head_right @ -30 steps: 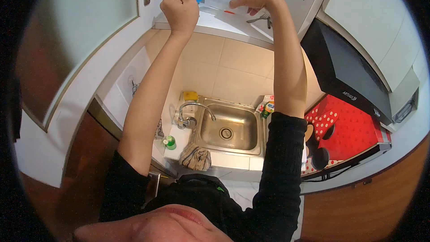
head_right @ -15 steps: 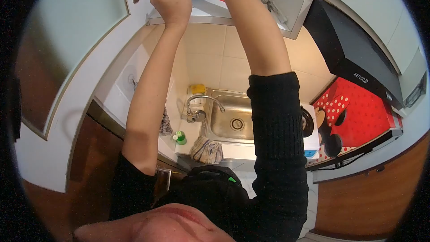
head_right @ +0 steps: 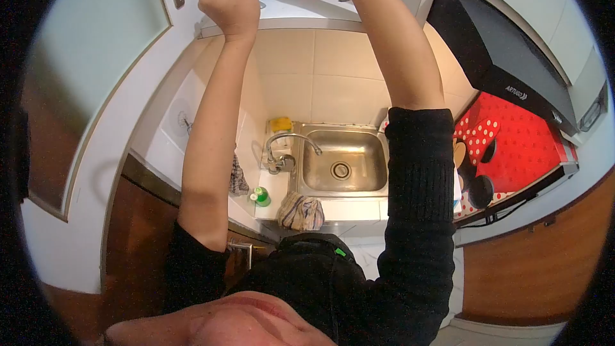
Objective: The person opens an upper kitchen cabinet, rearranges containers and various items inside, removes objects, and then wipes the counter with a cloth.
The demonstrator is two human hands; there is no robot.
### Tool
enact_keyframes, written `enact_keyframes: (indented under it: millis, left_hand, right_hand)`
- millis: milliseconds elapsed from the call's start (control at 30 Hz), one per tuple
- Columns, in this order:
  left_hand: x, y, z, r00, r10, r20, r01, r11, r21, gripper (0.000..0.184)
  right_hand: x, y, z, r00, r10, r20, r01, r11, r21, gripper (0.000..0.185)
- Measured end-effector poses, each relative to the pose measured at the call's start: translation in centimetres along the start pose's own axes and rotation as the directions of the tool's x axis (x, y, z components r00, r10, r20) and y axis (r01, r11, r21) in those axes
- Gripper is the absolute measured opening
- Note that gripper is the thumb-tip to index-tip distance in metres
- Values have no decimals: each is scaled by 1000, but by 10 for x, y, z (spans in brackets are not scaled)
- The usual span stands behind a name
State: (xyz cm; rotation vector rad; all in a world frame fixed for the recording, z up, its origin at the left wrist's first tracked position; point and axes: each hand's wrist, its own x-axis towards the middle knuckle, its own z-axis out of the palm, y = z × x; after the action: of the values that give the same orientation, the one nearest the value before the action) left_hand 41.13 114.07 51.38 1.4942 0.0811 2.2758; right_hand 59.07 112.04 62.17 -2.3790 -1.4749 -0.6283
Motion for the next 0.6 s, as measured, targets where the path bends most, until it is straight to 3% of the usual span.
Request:
enact_keyframes:
  millis: [200,333,400,467,533,600]
  left_hand:
    - [-2,-3,2,997,67,38,-67,998,5,26]
    - [-2,8,-1,991,-55,120,52,998,24,25]
    - [0,4,1,979,58,193,-66,997,34,23]
    - [-3,1,2,930,180,321,-212,975,65,20]
    - [-6,3,6,816,294,498,-387,918,91,17]
    - [-11,8,7,768,203,608,-373,913,166,16]
  right_hand:
    - [-45,-11,5,961,-79,266,59,995,83,18]
    - [-40,-14,23,963,-211,170,212,977,8,18]
    - [-29,-12,38,962,-236,137,251,962,-109,20]
    - [-28,-10,44,951,-303,68,305,952,-26,22]
    - [-32,-6,34,925,-373,65,369,927,64,27]
    - [-38,-13,19,982,-181,53,184,981,-62,28]
